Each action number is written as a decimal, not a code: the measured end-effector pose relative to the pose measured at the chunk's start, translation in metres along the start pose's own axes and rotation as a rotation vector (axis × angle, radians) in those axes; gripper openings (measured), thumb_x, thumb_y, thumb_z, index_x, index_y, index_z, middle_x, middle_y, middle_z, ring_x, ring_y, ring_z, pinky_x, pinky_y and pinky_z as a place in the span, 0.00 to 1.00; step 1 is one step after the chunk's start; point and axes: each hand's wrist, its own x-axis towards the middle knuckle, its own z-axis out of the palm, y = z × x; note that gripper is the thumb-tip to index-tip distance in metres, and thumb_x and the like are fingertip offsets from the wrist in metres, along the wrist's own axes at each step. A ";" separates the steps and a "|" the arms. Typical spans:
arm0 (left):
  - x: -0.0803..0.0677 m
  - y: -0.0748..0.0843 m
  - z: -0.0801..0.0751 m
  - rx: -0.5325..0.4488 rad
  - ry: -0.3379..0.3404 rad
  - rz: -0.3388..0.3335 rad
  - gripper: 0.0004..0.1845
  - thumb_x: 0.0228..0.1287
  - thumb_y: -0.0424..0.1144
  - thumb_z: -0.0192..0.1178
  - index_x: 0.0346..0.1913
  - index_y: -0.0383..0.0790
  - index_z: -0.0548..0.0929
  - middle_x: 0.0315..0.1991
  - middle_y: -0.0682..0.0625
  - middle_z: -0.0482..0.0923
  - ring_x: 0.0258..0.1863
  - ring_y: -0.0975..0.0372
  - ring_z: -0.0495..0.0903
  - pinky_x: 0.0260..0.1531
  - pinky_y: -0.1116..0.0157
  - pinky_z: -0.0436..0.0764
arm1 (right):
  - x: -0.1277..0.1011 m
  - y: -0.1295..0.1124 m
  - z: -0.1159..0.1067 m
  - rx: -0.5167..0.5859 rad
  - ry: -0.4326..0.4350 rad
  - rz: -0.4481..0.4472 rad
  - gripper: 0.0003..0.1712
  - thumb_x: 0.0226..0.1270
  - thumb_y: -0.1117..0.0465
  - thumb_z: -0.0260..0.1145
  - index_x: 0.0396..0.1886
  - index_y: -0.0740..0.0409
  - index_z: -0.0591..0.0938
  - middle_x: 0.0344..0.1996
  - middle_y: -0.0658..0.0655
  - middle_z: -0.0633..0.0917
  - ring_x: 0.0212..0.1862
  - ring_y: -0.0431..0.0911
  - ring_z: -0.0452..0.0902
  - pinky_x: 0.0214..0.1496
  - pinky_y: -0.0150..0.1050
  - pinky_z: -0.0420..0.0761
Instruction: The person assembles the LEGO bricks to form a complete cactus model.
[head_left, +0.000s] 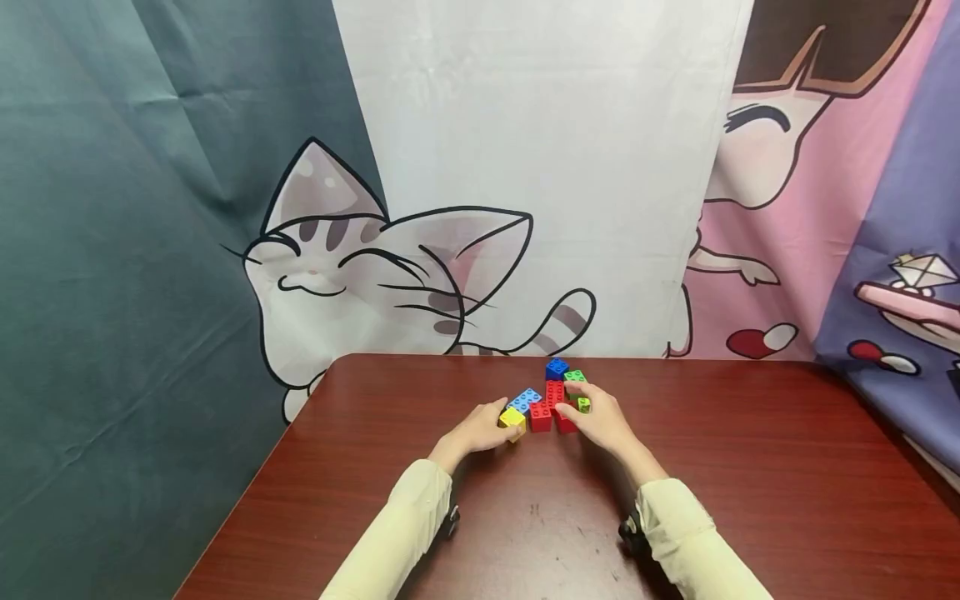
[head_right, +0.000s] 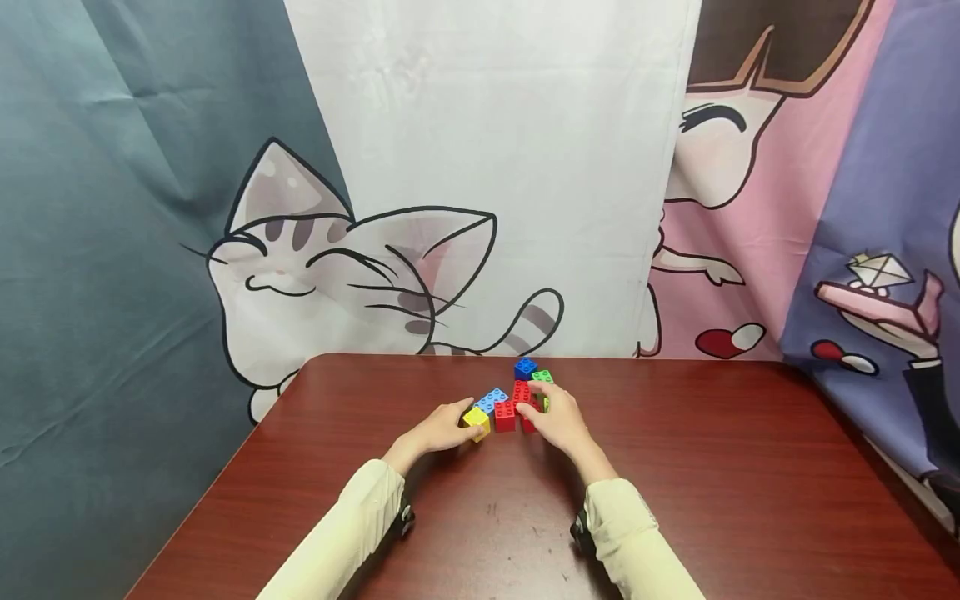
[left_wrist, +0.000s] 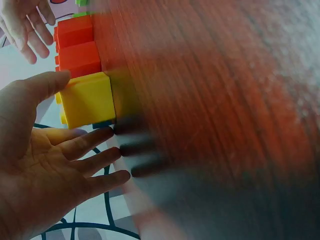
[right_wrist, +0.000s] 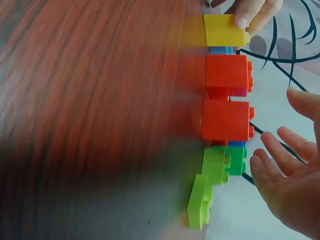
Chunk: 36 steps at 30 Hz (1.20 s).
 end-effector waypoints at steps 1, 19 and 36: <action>0.000 0.000 0.000 -0.005 0.003 -0.005 0.38 0.65 0.48 0.59 0.71 0.27 0.62 0.67 0.35 0.70 0.58 0.50 0.74 0.65 0.52 0.73 | 0.001 -0.001 0.002 0.007 -0.001 0.002 0.28 0.64 0.58 0.68 0.61 0.66 0.76 0.56 0.68 0.81 0.62 0.62 0.74 0.66 0.58 0.72; 0.014 -0.001 0.007 -0.026 0.089 -0.009 0.40 0.58 0.44 0.67 0.69 0.29 0.65 0.60 0.36 0.76 0.49 0.52 0.75 0.58 0.54 0.78 | 0.017 -0.007 0.023 0.050 0.002 0.054 0.24 0.65 0.59 0.67 0.59 0.64 0.78 0.56 0.66 0.82 0.59 0.59 0.76 0.64 0.56 0.76; 0.005 -0.012 0.001 -0.073 0.054 0.014 0.41 0.56 0.44 0.70 0.69 0.28 0.65 0.65 0.35 0.71 0.59 0.49 0.73 0.66 0.48 0.71 | 0.035 0.003 0.032 -0.023 0.019 0.133 0.21 0.66 0.64 0.64 0.57 0.68 0.78 0.54 0.69 0.82 0.57 0.62 0.76 0.62 0.57 0.76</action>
